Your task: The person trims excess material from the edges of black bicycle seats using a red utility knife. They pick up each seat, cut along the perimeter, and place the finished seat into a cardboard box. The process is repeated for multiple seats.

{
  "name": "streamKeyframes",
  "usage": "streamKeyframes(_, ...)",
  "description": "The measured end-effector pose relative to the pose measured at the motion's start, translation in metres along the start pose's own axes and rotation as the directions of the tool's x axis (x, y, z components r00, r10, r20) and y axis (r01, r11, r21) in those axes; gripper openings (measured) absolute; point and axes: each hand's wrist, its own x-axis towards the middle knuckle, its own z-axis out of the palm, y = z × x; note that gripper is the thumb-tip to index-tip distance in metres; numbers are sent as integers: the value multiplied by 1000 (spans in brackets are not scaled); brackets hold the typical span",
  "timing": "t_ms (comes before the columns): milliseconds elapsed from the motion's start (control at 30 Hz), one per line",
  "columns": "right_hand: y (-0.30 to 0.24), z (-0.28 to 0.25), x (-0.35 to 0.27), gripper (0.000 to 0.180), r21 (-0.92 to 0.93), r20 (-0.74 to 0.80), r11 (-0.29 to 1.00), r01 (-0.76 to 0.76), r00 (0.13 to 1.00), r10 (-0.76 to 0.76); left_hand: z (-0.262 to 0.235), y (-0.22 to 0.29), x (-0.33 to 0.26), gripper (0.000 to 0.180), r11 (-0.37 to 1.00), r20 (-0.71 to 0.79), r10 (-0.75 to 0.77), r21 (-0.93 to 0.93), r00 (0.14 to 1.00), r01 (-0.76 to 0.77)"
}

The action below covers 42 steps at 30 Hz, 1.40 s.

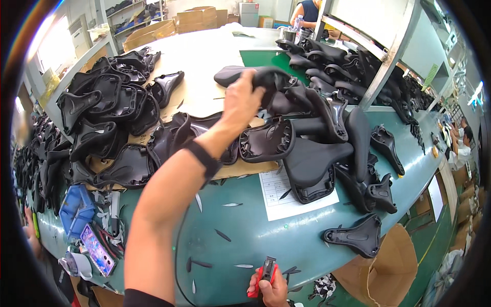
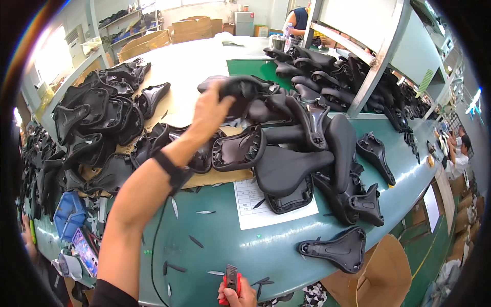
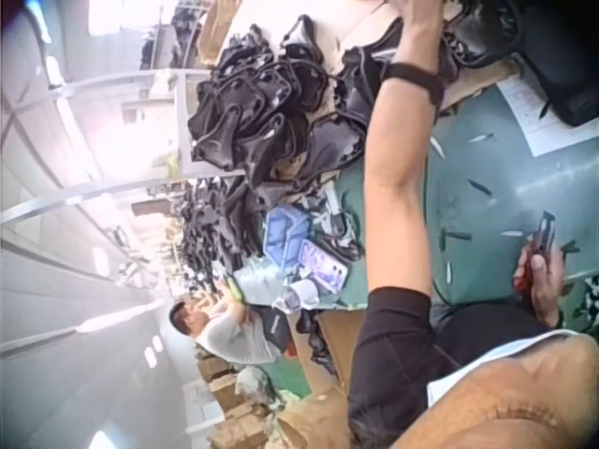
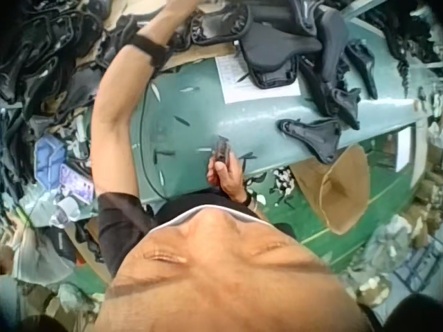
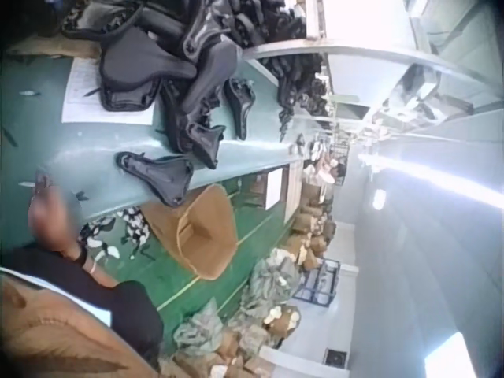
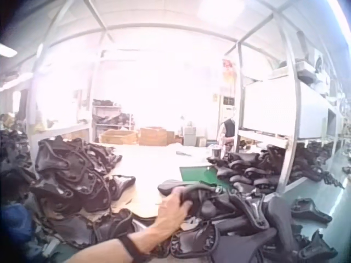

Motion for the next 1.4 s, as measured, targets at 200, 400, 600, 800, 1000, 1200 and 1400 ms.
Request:
streamKeyframes(200,4,-1,4,36,45,-17,993,108,994,-107,-137,28,-72,44,906,28,-120,-406,992,121)
streamKeyframes(400,2,2,9,39,-96,-25,970,222,974,-225,-193,-8,-111,42,800,-142,-425,-521,894,298)
streamKeyframes(600,-1,5,7,32,-68,-103,953,294,949,-299,-141,5,-102,61,873,-483,198,482,853,70)
streamKeyframes(800,1,5,6,32,-50,-102,966,255,961,-259,-24,51,-147,44,-203,876,-436,-321,208,925)
streamKeyframes(1000,2,4,4,39,-126,-101,966,228,965,-241,0,24,-135,23,-108,593,-548,-749,590,653)
streamKeyframes(1200,2,11,9,43,14,-146,927,374,918,-368,-150,36,-191,44,568,255,-623,-503,740,651)
streamKeyframes(1400,-24,6,-12,41,-276,-140,958,80,983,-123,-244,17,-283,49,632,608,-572,-102,551,768)
